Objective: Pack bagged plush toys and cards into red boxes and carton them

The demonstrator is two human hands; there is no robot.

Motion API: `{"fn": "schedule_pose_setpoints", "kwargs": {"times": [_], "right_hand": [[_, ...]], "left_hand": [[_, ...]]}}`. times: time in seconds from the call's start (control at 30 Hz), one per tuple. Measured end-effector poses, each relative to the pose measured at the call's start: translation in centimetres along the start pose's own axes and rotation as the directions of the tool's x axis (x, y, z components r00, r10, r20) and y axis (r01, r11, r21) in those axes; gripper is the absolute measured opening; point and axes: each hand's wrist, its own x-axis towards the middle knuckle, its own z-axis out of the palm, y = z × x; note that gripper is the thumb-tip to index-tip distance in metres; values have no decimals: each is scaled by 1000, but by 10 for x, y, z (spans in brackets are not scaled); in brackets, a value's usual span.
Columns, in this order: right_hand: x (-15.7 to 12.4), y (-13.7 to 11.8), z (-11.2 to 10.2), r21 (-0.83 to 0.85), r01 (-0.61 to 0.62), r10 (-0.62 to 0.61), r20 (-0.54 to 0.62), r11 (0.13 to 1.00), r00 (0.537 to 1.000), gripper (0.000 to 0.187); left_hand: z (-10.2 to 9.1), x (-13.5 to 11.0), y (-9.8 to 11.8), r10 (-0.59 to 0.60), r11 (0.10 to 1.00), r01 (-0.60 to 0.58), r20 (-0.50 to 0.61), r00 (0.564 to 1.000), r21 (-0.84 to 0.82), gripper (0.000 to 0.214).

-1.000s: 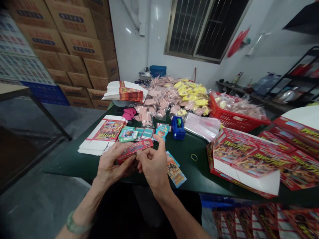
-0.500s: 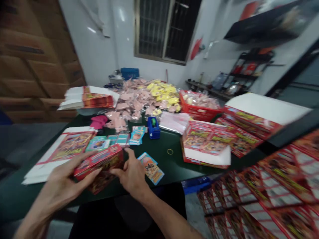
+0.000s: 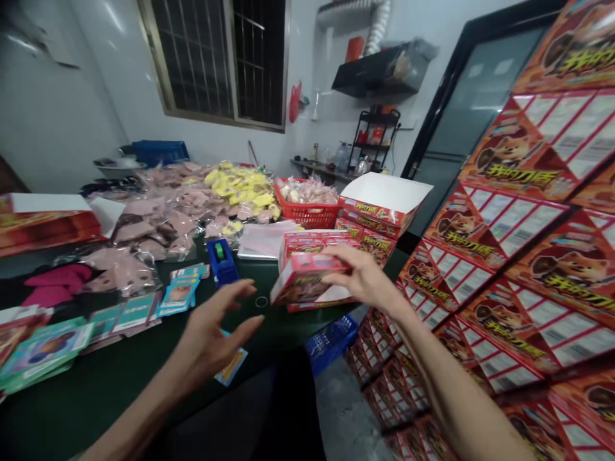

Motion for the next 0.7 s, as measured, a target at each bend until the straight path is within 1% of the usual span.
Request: {"fn": "schedule_pose_setpoints", "kwargs": {"times": [0.03,0.07,0.1,0.13,0.17,0.23,0.27,0.33,0.4,0.43,0.47,0.5,0.53,0.57,0.6,0.63,0.67,0.7], "right_hand": [[-1,22,-14,-46,-55,55,-4,997,998,33],[-2,42,-24,-111,-117,120,19,987,993,34],[-2,61,-31,-206,-178,192,51,962,980,36],[-2,78,-34,-304,-227,261,76,925,962,37],[-2,91,-34,-395,-263,322,91,880,942,38],[-2,108,-25,-521,-305,397,70,797,915,38],[-2,111,-17,-573,-309,405,44,759,913,39],[-5,108,1,-700,-285,396,-4,654,918,44],[-11,98,17,-816,-250,381,-39,521,924,53],[-14,92,22,-847,-244,375,-57,472,925,58],[-16,87,25,-859,-254,367,-84,445,927,63],[-18,83,27,-858,-275,350,-120,433,929,68],[-19,79,28,-853,-305,313,-178,424,933,72],[-18,75,31,-840,-330,258,-236,430,937,77],[-16,69,35,-816,-353,193,-296,458,936,79],[-12,61,42,-786,-332,115,-321,522,940,78],[-6,51,53,-741,-265,31,-313,617,949,72],[0,36,69,-670,-156,-57,-284,726,957,61]], "left_hand": [[17,8,-1,64,998,-67,114,991,21,43],[32,15,-2,114,989,-132,235,965,63,44],[47,22,-3,146,972,-200,349,926,123,47],[60,28,-5,149,947,-261,461,875,189,49],[72,33,-7,131,919,-308,547,826,245,50],[90,39,-14,85,890,-349,645,760,294,41],[96,40,-18,69,887,-353,669,740,299,35],[103,38,-25,52,889,-351,697,715,294,25],[103,32,-26,52,894,-347,706,707,282,25],[99,28,-25,54,897,-345,705,707,277,28],[93,24,-23,63,900,-344,699,712,269,34],[85,19,-21,76,902,-342,684,726,262,41],[74,13,-20,95,907,-336,653,751,255,47],[61,5,-21,121,914,-324,599,792,244,52],[45,-4,-24,131,924,-296,524,842,244,52],[27,-15,-30,121,932,-252,432,894,259,49],[6,-28,-38,91,937,-192,324,942,293,43],[-16,-43,-49,43,931,-113,202,978,348,37]]}}
